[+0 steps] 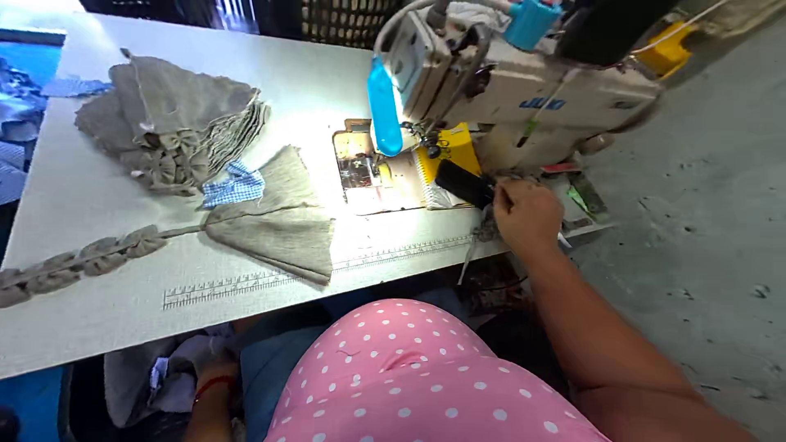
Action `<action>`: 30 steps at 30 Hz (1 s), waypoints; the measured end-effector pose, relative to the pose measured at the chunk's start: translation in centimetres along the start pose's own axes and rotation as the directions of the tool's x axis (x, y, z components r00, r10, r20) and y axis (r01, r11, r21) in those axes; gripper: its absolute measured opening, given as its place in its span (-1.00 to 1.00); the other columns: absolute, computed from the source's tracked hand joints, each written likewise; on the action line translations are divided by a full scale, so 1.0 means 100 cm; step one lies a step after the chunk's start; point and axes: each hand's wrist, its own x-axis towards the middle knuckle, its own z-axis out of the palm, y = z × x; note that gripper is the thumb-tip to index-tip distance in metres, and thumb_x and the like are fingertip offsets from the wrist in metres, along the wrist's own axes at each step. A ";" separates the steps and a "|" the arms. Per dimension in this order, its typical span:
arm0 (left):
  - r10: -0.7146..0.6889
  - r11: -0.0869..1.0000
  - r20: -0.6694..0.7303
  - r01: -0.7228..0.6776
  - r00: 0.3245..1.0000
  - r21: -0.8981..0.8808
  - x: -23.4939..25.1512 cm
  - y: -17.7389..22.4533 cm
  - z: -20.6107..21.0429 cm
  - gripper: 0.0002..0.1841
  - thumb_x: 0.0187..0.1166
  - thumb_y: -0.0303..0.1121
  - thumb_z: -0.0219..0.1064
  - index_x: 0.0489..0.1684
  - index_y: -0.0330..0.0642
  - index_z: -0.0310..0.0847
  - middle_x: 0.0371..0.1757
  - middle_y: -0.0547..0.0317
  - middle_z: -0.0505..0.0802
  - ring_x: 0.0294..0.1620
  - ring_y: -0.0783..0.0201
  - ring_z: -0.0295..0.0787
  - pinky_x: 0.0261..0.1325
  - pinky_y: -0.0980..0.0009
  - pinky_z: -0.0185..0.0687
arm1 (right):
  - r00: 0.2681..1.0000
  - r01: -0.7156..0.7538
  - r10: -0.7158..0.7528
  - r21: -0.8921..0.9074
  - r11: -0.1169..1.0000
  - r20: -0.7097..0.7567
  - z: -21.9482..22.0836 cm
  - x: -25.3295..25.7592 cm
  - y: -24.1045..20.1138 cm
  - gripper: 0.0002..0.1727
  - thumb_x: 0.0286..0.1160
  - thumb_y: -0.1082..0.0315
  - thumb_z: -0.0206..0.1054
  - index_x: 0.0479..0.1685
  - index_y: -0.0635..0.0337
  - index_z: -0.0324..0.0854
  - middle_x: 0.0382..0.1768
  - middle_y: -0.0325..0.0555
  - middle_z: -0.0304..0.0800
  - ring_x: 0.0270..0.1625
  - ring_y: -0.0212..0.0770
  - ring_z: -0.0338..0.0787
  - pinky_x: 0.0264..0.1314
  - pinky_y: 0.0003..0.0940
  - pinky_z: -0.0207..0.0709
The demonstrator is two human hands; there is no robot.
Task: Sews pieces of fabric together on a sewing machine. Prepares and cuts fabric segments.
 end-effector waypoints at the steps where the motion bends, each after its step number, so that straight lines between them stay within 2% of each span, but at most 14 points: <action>1: -0.008 1.000 -0.034 0.008 0.999 0.005 -0.004 0.004 -0.001 -0.53 0.78 -0.21 0.19 0.47 -0.41 0.54 0.45 -0.45 0.67 0.55 -0.37 0.55 0.54 -0.29 0.40 | 0.997 -0.072 0.072 -0.029 0.997 0.011 0.001 0.004 0.012 -0.63 0.77 0.31 0.11 0.27 0.29 0.72 0.07 0.37 0.82 0.15 0.46 0.80 0.12 0.46 0.57; 4: -0.039 0.999 -0.118 0.035 0.992 -0.033 -0.009 0.015 -0.003 -0.58 0.82 -0.26 0.12 0.38 -0.44 0.60 0.41 -0.48 0.69 0.52 -0.40 0.57 0.50 -0.31 0.43 | 0.955 -0.255 0.269 -0.120 0.960 0.122 0.003 0.020 0.034 -0.64 0.76 0.32 0.10 0.27 0.25 0.75 0.08 0.43 0.81 0.17 0.51 0.78 0.07 0.50 0.53; 6: -0.016 1.000 -0.070 0.015 0.997 -0.012 -0.009 0.017 -0.006 -0.57 0.85 -0.31 0.06 0.44 -0.51 0.53 0.46 -0.51 0.65 0.57 -0.40 0.51 0.57 -0.26 0.36 | 0.944 -0.268 0.289 -0.139 0.953 0.160 0.007 0.026 0.044 -0.64 0.77 0.33 0.08 0.21 0.31 0.74 0.07 0.48 0.78 0.19 0.54 0.75 0.10 0.53 0.52; 8: 0.023 0.999 0.003 -0.023 1.000 0.024 -0.009 0.012 -0.008 -0.55 0.87 -0.32 0.04 0.54 -0.50 0.43 0.54 -0.51 0.58 0.65 -0.38 0.43 0.65 -0.21 0.26 | 0.958 -0.230 0.245 -0.117 0.966 0.145 0.013 0.033 0.050 -0.66 0.76 0.33 0.12 0.16 0.34 0.76 0.07 0.46 0.80 0.23 0.49 0.76 0.21 0.48 0.51; 10: 0.035 0.999 0.055 -0.037 0.998 0.032 -0.003 -0.001 -0.002 -0.50 0.84 -0.25 0.10 0.64 -0.40 0.37 0.59 -0.46 0.55 0.68 -0.32 0.40 0.69 -0.19 0.23 | 0.979 -0.150 0.158 -0.065 0.986 0.128 0.023 0.034 0.057 -0.70 0.72 0.35 0.19 0.12 0.33 0.79 0.11 0.41 0.79 0.27 0.44 0.74 0.29 0.44 0.52; 13: -0.005 0.998 -0.032 0.003 0.999 -0.056 0.001 -0.014 0.007 -0.45 0.77 -0.05 0.17 0.53 -0.33 0.52 0.47 -0.41 0.67 0.57 -0.32 0.55 0.58 -0.26 0.39 | 0.981 -0.124 0.129 -0.046 0.991 0.143 0.035 0.034 0.062 -0.72 0.68 0.32 0.27 0.11 0.27 0.80 0.20 0.38 0.74 0.33 0.45 0.68 0.31 0.49 0.49; 15: -0.013 0.996 -0.097 0.004 0.995 -0.089 0.001 -0.013 0.007 -0.43 0.74 0.03 0.18 0.46 -0.28 0.60 0.43 -0.36 0.72 0.52 -0.32 0.60 0.50 -0.32 0.45 | 0.975 -0.159 0.167 -0.064 0.985 0.148 0.036 0.036 0.060 -0.64 0.74 0.20 0.19 0.25 0.16 0.78 0.33 0.33 0.70 0.45 0.43 0.61 0.38 0.51 0.40; 18: -0.033 0.998 -0.155 0.022 0.987 -0.066 -0.007 0.002 0.002 -0.49 0.75 -0.03 0.16 0.38 -0.26 0.67 0.41 -0.33 0.74 0.50 -0.34 0.61 0.42 -0.36 0.49 | 0.981 -0.155 0.159 -0.040 0.987 0.112 0.036 0.039 0.056 -0.60 0.75 0.13 0.19 0.26 0.19 0.78 0.35 0.44 0.66 0.48 0.52 0.55 0.39 0.59 0.32; 20: -0.060 0.998 -0.159 0.055 0.985 -0.034 -0.002 0.009 0.001 -0.55 0.69 -0.10 0.23 0.31 -0.26 0.71 0.38 -0.30 0.76 0.47 -0.35 0.62 0.37 -0.35 0.53 | 0.982 -0.151 0.154 -0.035 0.988 0.105 0.035 0.038 0.055 -0.63 0.73 0.19 0.24 0.27 0.20 0.77 0.35 0.48 0.65 0.49 0.55 0.54 0.37 0.61 0.32; 23: -0.090 0.992 -0.104 0.080 0.990 -0.093 0.002 0.011 -0.005 -0.55 0.70 -0.12 0.24 0.33 -0.29 0.69 0.40 -0.28 0.75 0.48 -0.31 0.64 0.39 -0.31 0.55 | 0.989 -0.130 0.129 -0.001 0.992 0.068 0.024 0.033 0.046 -0.70 0.65 0.29 0.34 0.18 0.26 0.79 0.30 0.53 0.65 0.46 0.61 0.52 0.34 0.64 0.31; 26: -0.059 0.991 -0.069 0.050 0.996 -0.128 0.010 0.004 -0.005 -0.55 0.67 -0.13 0.29 0.32 -0.32 0.70 0.39 -0.29 0.76 0.47 -0.26 0.66 0.44 -0.27 0.53 | 0.998 -0.029 0.034 0.104 0.994 -0.047 0.009 0.023 0.030 -0.70 0.58 0.31 0.34 0.13 0.27 0.81 0.22 0.56 0.66 0.37 0.67 0.55 0.34 0.65 0.29; 30: -0.095 0.987 0.013 0.095 0.995 -0.128 0.006 -0.003 -0.004 -0.53 0.61 -0.14 0.36 0.38 -0.27 0.66 0.43 -0.26 0.74 0.49 -0.23 0.64 0.43 -0.25 0.54 | 0.993 0.116 -0.114 0.160 0.980 -0.023 -0.012 0.011 0.007 -0.63 0.61 0.25 0.28 0.20 0.27 0.80 0.24 0.50 0.69 0.37 0.63 0.57 0.43 0.54 0.29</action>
